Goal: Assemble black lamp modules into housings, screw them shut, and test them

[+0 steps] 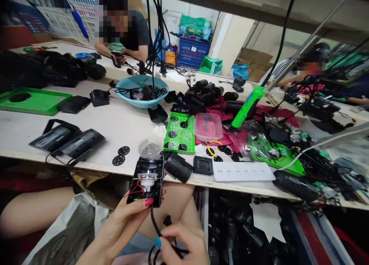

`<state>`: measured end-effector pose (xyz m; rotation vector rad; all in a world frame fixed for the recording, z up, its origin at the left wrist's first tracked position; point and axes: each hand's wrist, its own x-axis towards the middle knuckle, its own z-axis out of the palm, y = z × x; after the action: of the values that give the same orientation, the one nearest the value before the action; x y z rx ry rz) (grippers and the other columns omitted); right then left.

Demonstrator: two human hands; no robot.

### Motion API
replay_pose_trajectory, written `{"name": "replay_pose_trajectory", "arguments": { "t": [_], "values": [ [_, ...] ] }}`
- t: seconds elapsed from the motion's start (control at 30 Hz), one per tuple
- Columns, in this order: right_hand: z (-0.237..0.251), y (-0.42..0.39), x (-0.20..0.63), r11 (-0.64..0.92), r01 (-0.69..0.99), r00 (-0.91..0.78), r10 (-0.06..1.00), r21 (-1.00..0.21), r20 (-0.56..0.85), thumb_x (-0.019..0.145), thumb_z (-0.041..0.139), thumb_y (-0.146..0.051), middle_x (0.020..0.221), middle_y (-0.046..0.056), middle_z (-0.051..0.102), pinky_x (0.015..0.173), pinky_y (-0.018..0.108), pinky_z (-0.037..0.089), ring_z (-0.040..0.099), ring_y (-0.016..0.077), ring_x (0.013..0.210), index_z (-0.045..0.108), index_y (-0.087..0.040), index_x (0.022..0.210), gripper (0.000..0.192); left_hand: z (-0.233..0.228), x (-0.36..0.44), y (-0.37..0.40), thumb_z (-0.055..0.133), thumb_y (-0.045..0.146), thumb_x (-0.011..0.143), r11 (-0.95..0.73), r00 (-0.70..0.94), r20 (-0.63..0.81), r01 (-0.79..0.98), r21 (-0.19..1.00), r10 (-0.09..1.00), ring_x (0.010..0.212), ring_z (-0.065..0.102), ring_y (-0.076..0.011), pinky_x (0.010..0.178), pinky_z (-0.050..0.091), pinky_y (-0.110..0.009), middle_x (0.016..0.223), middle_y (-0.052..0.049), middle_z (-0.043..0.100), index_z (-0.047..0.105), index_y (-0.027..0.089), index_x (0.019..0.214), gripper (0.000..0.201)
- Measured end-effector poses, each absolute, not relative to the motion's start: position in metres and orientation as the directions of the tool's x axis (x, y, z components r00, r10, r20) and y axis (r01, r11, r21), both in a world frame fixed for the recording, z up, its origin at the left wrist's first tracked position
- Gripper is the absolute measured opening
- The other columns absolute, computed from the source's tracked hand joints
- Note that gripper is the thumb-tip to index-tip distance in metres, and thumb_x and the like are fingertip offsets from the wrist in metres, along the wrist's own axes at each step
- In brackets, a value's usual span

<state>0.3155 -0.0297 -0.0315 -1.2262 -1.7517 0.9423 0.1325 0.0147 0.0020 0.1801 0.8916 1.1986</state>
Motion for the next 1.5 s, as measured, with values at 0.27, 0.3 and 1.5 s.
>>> {"name": "replay_pose_trajectory", "arguments": {
  "t": [0.27, 0.3, 1.5],
  "values": [
    [-0.037, 0.032, 0.334, 0.272, 0.533, -0.212, 0.960, -0.801, 0.186, 0.097, 0.056, -0.032, 0.119, 0.006, 0.069, 0.098, 0.034, 0.054, 0.065, 0.0217, 0.112, 0.067, -0.028, 0.117, 0.024, -0.014, 0.128, 0.029, 0.088, 0.008, 0.053, 0.313, -0.105, -0.564, -0.742, 0.593, 0.819, 0.094, 0.070, -0.0266, 0.097, 0.051, -0.038, 0.097, -0.011, 0.076, 0.073, 0.013, 0.097, 0.047],
    [-0.040, 0.045, 0.337, 0.290, 0.591, -0.213, 0.956, -0.753, 0.201, 0.096, 0.055, -0.032, 0.125, 0.007, 0.065, 0.103, 0.038, 0.052, 0.061, 0.0234, 0.118, 0.064, -0.028, 0.123, 0.028, -0.013, 0.128, 0.030, 0.088, 0.008, 0.053, 0.306, -0.108, -0.555, -0.741, 0.597, 0.825, 0.096, 0.070, -0.0275, 0.099, 0.051, -0.039, 0.099, -0.011, 0.076, 0.073, 0.013, 0.098, 0.048],
    [0.004, 0.042, 0.220, 0.356, 0.640, -0.014, 0.892, -0.681, 0.452, 0.080, 0.075, -0.035, 0.108, 0.007, 0.051, 0.085, 0.032, 0.058, 0.062, 0.0205, 0.100, 0.051, -0.021, 0.141, 0.066, -0.031, 0.129, 0.026, 0.059, 0.057, 0.090, 0.069, -0.069, -0.430, -0.952, 0.297, 0.900, 0.141, 0.044, -0.0304, 0.123, 0.025, -0.045, 0.144, -0.007, 0.059, 0.055, 0.024, 0.143, 0.063]
  ]
}}
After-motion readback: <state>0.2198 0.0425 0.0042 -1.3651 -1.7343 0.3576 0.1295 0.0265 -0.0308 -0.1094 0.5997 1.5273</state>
